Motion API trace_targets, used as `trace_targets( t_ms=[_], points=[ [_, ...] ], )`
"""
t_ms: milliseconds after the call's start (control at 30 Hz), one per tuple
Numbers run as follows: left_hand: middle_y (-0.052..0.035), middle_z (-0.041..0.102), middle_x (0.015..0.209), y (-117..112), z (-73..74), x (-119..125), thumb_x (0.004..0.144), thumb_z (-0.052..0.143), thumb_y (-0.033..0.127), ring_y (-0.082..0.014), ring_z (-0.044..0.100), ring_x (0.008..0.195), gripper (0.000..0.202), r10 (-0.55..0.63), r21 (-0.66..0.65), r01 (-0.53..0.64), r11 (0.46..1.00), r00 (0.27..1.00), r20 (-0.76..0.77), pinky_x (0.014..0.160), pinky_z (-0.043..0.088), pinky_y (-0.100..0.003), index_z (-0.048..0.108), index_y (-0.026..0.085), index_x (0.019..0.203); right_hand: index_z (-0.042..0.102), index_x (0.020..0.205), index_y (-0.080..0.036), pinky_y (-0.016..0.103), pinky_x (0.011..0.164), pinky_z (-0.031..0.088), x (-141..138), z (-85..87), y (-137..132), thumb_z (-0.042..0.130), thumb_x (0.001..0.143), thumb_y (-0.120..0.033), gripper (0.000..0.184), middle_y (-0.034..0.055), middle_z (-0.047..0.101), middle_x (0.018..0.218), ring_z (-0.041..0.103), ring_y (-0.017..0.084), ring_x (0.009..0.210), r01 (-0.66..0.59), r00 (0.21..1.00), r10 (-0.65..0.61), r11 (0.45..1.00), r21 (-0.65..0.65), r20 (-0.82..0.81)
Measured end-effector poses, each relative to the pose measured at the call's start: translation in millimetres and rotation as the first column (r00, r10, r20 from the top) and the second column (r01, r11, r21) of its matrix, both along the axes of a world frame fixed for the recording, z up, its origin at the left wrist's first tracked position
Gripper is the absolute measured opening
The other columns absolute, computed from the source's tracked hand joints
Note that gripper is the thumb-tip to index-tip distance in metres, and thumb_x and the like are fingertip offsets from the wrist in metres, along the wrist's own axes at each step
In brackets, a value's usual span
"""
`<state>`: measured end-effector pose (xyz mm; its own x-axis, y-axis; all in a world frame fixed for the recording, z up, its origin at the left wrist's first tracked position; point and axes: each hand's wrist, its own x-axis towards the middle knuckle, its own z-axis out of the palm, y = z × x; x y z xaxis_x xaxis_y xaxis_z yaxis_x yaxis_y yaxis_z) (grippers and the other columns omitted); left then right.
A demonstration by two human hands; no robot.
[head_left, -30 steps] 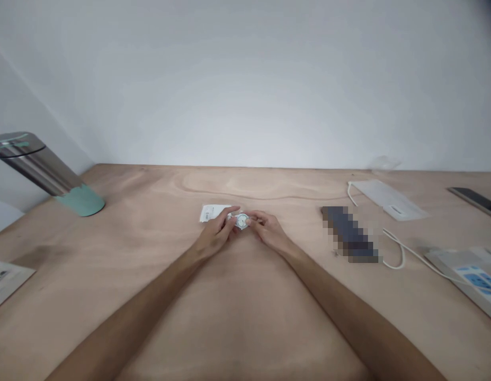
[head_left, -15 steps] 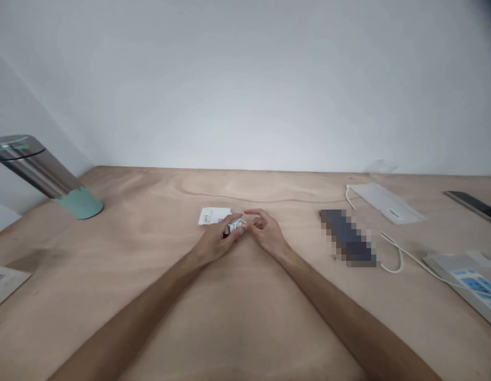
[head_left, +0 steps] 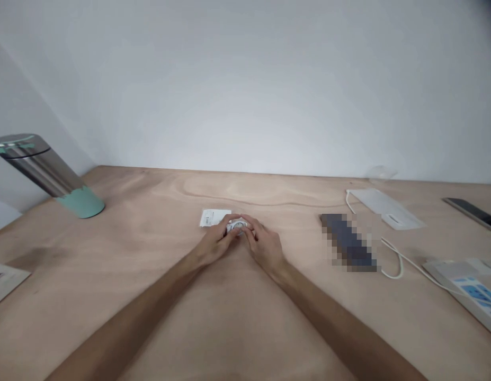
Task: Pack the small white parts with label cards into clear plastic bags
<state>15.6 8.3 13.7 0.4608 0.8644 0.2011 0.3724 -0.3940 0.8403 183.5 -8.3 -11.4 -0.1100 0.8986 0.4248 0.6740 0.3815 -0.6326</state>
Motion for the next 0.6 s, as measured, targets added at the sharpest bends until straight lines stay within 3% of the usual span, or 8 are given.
trace_targets(
  t_ms=[133, 267, 433, 600],
  points=[
    [-0.0077, 0.062, 0.113, -0.5, 1.1, -0.1, 0.092, 0.040, 0.044, -0.0218, 0.057, 0.101, 0.043, -0.006, -0.002, 0.006, 1.000, 1.000, 0.011, 0.091, 0.040, -0.032, 0.046, 0.021, 0.128, 0.052, 0.129, -0.030, 0.034, 0.081, 0.050, -0.2, -1.9, -0.5, 0.042, 0.093, -0.028, 0.037, 0.0051, 0.068, 0.109, 0.064, 0.022, 0.095, -0.003, 1.000, 0.003, 1.000, 0.014, 0.018],
    [-0.0052, 0.066, 0.095, -2.3, 3.4, -1.0, 0.091, 0.041, 0.045, -0.0204, 0.060, 0.087, 0.045, 0.026, -0.088, -0.023, 0.996, 0.999, 0.024, 0.085, 0.043, -0.032, 0.046, 0.020, 0.129, 0.054, 0.127, -0.030, 0.034, 0.084, 0.052, 0.7, -0.3, -1.4, 0.046, 0.092, -0.029, 0.036, 0.0035, 0.068, 0.109, 0.065, 0.020, 0.095, -0.014, 0.995, 0.017, 0.999, 0.036, -0.096],
    [-0.0044, 0.065, 0.100, -2.7, 6.3, -1.4, 0.090, 0.044, 0.044, -0.0181, 0.060, 0.079, 0.041, 0.040, -0.187, -0.005, 0.982, 0.982, 0.182, 0.083, 0.044, -0.033, 0.053, 0.019, 0.120, 0.058, 0.123, -0.030, 0.032, 0.081, 0.055, 0.9, 1.2, -2.1, 0.052, 0.089, -0.029, 0.034, 0.0029, 0.068, 0.104, 0.065, 0.018, 0.091, -0.015, 0.969, 0.040, 0.995, 0.103, -0.245],
    [-0.0053, 0.067, 0.100, 1.4, 6.2, -1.9, 0.085, 0.052, 0.044, -0.0216, 0.061, 0.090, 0.036, 0.048, -0.300, 0.051, 0.952, 0.948, 0.316, 0.084, 0.046, -0.034, 0.060, 0.018, 0.109, 0.057, 0.126, -0.027, 0.031, 0.070, 0.057, 1.9, 3.6, 3.6, 0.061, 0.082, -0.033, 0.044, 0.0039, 0.069, 0.095, 0.066, 0.017, 0.080, -0.066, 0.850, 0.024, 0.996, -0.062, -0.527]
  ],
)
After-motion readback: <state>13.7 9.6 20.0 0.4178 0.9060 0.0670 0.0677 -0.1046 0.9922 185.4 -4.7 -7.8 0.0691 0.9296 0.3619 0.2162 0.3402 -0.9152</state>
